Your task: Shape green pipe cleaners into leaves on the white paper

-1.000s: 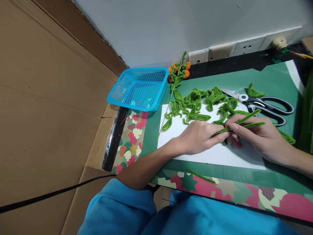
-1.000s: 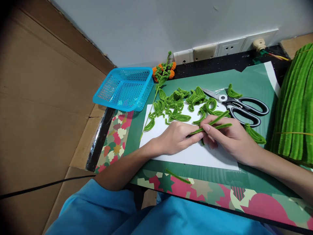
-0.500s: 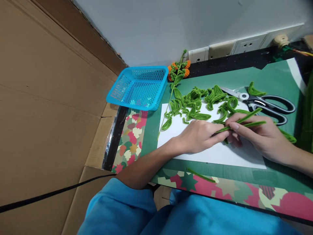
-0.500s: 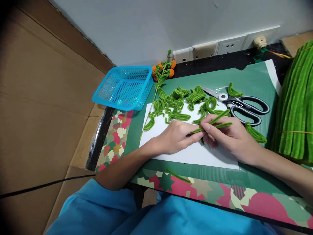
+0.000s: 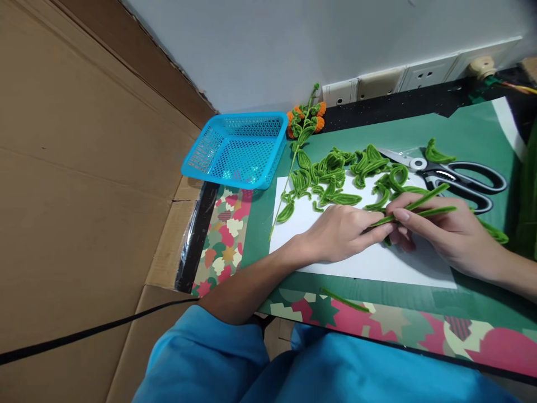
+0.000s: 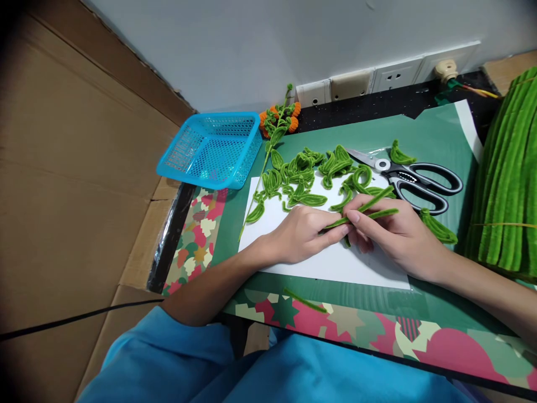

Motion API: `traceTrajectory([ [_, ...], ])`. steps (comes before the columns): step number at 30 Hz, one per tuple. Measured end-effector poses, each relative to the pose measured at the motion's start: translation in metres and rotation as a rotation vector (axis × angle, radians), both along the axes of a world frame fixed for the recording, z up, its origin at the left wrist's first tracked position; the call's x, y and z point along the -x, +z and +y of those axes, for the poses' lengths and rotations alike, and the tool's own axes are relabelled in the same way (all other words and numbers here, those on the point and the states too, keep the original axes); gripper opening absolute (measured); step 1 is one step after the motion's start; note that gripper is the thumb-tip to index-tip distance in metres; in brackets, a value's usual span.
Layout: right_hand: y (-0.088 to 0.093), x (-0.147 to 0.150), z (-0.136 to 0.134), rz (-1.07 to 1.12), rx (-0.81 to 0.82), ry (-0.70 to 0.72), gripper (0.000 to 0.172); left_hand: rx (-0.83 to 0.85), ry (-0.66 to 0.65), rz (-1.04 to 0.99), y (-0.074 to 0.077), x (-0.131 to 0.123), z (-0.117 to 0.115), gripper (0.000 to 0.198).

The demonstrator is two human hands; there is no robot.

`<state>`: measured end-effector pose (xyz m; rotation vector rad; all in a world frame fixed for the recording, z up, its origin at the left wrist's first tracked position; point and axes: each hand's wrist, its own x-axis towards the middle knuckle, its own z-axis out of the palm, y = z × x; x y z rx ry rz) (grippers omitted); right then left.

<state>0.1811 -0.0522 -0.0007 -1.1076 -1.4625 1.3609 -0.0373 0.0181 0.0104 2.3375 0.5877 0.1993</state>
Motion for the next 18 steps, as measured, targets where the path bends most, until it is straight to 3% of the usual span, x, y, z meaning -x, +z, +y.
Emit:
traceTrajectory([
  [18,-0.0014,0.0001,0.0006,-0.008,-0.037,-0.005,0.038,-0.015,-0.002,0.000,-0.0017,-0.0005,0.0005,0.045],
])
